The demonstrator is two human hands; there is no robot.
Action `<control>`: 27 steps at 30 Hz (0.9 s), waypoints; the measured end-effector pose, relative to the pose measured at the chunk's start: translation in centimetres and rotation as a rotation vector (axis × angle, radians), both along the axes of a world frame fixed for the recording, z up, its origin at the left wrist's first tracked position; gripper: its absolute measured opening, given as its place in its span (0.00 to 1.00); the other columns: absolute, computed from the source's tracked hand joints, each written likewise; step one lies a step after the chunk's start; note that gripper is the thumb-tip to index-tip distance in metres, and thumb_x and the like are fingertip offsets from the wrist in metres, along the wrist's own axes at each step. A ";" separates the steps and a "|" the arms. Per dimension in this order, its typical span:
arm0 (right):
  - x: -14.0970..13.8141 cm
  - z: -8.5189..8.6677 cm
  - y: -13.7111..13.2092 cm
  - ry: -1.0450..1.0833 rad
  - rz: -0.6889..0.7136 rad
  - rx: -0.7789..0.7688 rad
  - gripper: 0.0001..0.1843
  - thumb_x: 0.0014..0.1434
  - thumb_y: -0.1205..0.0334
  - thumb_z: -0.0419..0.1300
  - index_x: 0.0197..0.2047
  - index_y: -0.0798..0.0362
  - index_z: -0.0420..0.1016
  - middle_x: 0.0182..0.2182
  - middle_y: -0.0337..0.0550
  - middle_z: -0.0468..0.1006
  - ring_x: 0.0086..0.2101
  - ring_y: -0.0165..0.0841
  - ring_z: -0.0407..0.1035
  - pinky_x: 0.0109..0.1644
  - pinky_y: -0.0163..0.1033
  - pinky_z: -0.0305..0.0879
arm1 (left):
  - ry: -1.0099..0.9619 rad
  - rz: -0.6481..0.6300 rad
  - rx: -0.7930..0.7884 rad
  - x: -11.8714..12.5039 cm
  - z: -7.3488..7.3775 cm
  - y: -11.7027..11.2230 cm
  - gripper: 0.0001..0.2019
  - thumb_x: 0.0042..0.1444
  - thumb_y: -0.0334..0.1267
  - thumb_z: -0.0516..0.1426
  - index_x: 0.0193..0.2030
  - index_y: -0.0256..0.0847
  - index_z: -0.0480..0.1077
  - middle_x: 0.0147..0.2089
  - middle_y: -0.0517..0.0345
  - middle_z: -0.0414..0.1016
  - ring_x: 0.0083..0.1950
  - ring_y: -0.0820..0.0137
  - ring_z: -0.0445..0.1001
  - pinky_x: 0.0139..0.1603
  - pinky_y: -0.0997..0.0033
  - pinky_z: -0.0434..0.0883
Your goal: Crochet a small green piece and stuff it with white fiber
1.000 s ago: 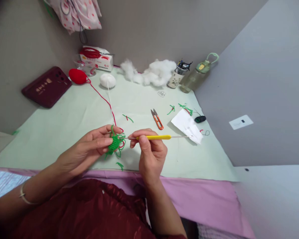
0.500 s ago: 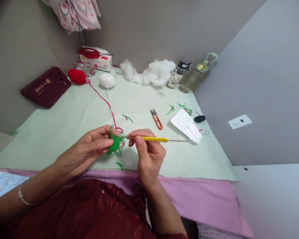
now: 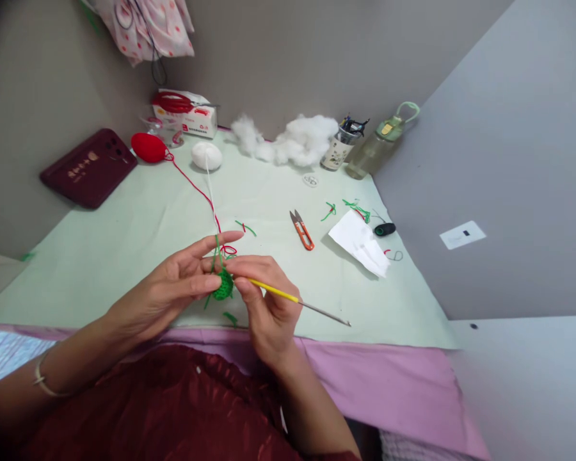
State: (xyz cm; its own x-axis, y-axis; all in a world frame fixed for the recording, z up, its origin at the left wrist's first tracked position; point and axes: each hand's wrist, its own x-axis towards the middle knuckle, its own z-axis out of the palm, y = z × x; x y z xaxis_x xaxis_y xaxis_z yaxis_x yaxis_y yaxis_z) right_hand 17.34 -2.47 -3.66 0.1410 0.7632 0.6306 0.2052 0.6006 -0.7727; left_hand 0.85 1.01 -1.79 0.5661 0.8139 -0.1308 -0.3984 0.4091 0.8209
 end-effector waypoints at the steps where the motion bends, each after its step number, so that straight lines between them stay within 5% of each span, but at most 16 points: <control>1: -0.1 -0.1 0.0 0.021 0.007 -0.016 0.09 0.70 0.61 0.61 0.46 0.46 0.84 0.40 0.43 0.86 0.41 0.37 0.80 0.41 0.45 0.78 | -0.004 -0.004 -0.002 0.0 0.0 0.0 0.32 0.58 0.34 0.68 0.69 0.50 0.70 0.40 0.58 0.79 0.41 0.69 0.72 0.45 0.69 0.65; 7: -0.3 -0.3 0.4 0.224 0.048 -0.060 0.08 0.70 0.60 0.61 0.43 0.46 0.84 0.36 0.42 0.85 0.31 0.31 0.75 0.33 0.39 0.73 | 0.074 0.028 0.036 -0.1 0.0 0.2 0.32 0.57 0.35 0.69 0.69 0.50 0.71 0.38 0.60 0.77 0.38 0.71 0.70 0.37 0.71 0.63; 15: 0.3 0.0 0.5 0.331 0.110 -0.165 0.10 0.72 0.60 0.58 0.42 0.50 0.80 0.35 0.41 0.85 0.29 0.29 0.76 0.35 0.38 0.76 | 0.135 0.141 0.086 0.0 0.2 -0.2 0.25 0.55 0.36 0.70 0.60 0.44 0.77 0.38 0.62 0.73 0.37 0.72 0.70 0.39 0.72 0.66; 22: 0.5 -0.1 -0.7 -0.242 -0.100 0.141 0.15 0.71 0.68 0.56 0.55 0.45 0.79 0.40 0.43 0.85 0.38 0.34 0.80 0.41 0.43 0.80 | 0.274 0.257 0.220 0.2 0.2 -0.7 0.24 0.57 0.34 0.69 0.61 0.45 0.75 0.38 0.62 0.73 0.40 0.71 0.71 0.46 0.70 0.68; 27: 0.2 -0.8 -1.3 -0.621 -0.266 0.301 0.25 0.64 0.74 0.64 0.60 0.39 0.78 0.49 0.44 0.84 0.46 0.38 0.80 0.46 0.43 0.81 | 0.060 0.126 -0.058 0.2 0.2 -0.6 0.29 0.54 0.39 0.72 0.63 0.43 0.75 0.34 0.63 0.71 0.31 0.76 0.64 0.34 0.75 0.64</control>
State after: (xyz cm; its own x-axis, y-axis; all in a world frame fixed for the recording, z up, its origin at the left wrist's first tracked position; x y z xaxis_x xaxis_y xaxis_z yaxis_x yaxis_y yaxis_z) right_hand 17.51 -3.73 -4.48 -0.1537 0.5347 0.8310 0.7197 0.6368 -0.2767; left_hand 1.09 0.46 -1.63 0.4496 0.8682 -0.2099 -0.4008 0.4061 0.8213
